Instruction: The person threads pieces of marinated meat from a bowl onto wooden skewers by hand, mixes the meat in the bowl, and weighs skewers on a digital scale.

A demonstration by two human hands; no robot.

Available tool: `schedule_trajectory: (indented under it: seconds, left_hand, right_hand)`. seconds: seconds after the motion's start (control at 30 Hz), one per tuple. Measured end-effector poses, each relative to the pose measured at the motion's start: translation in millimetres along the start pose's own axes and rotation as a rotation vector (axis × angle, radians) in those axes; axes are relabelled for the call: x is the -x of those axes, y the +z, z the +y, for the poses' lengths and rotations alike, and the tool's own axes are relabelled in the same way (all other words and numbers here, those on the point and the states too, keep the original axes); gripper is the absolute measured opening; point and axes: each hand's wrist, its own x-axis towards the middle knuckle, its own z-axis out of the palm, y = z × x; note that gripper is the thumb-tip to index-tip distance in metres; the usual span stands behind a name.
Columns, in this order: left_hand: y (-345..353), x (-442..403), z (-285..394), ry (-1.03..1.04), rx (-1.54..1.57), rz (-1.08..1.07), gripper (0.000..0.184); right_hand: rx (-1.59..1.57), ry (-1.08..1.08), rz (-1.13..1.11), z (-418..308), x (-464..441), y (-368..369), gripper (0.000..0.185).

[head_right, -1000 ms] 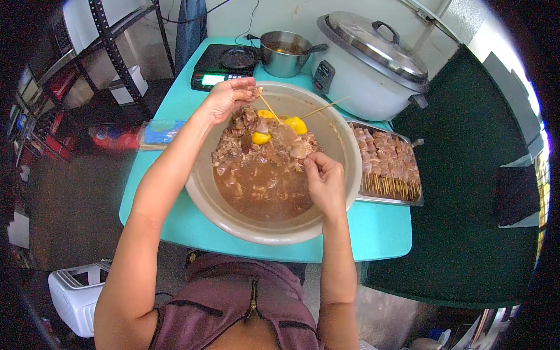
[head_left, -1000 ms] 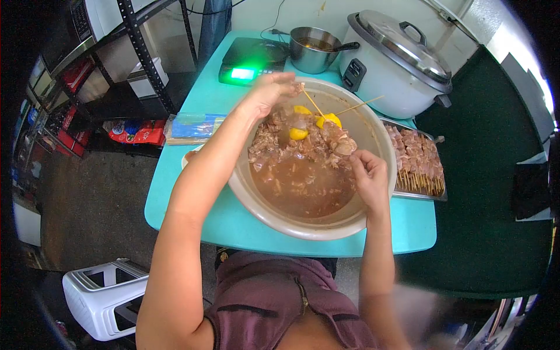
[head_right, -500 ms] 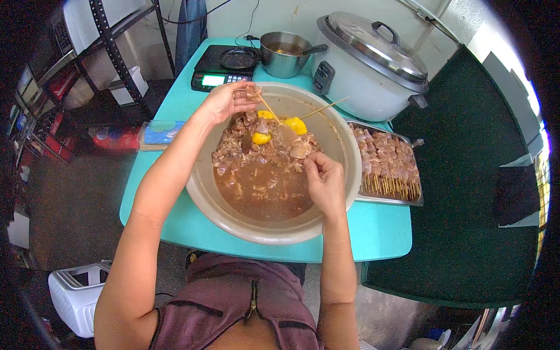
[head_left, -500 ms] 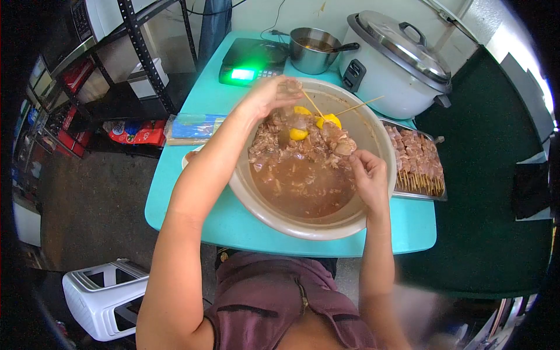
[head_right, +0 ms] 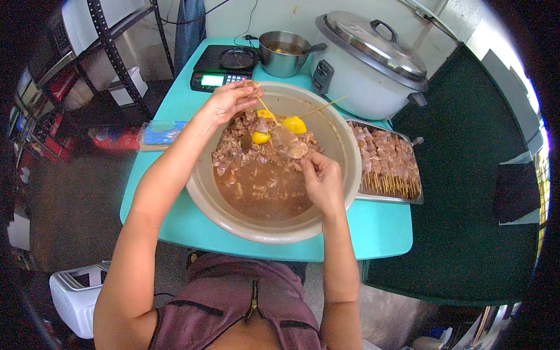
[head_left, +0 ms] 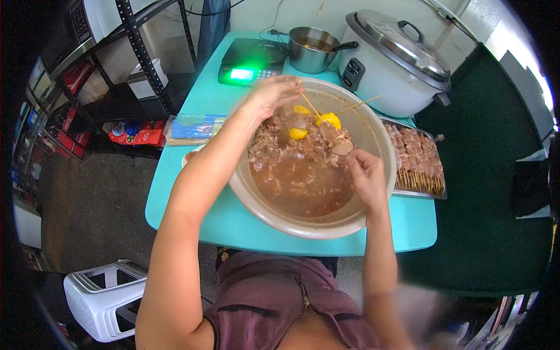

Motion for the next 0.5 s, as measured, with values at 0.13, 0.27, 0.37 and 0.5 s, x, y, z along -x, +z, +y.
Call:
schedule_trajectory:
  seconds: [0.13,0.27,0.37,0.5]
  left_hand:
    - [3.3,-0.2,-1.9,0.003,0.0,0.012,0.021]
    - [5.8,0.9,-2.5,0.02,0.024,0.029,0.021]
    - [6.3,0.7,-3.7,0.039,0.022,0.032,0.022]
    - [8.3,1.6,-4.3,0.092,0.008,0.023,0.023]
  right_hand:
    - [0.002,0.055,0.003,4.0,-1.0,0.4,0.014]
    - [0.014,0.066,-0.004,7.0,-1.7,0.5,0.014]
    - [0.007,0.073,-0.009,7.2,-0.9,0.8,0.014]
    - [-0.007,0.055,-0.002,5.0,-1.0,1.5,0.014]
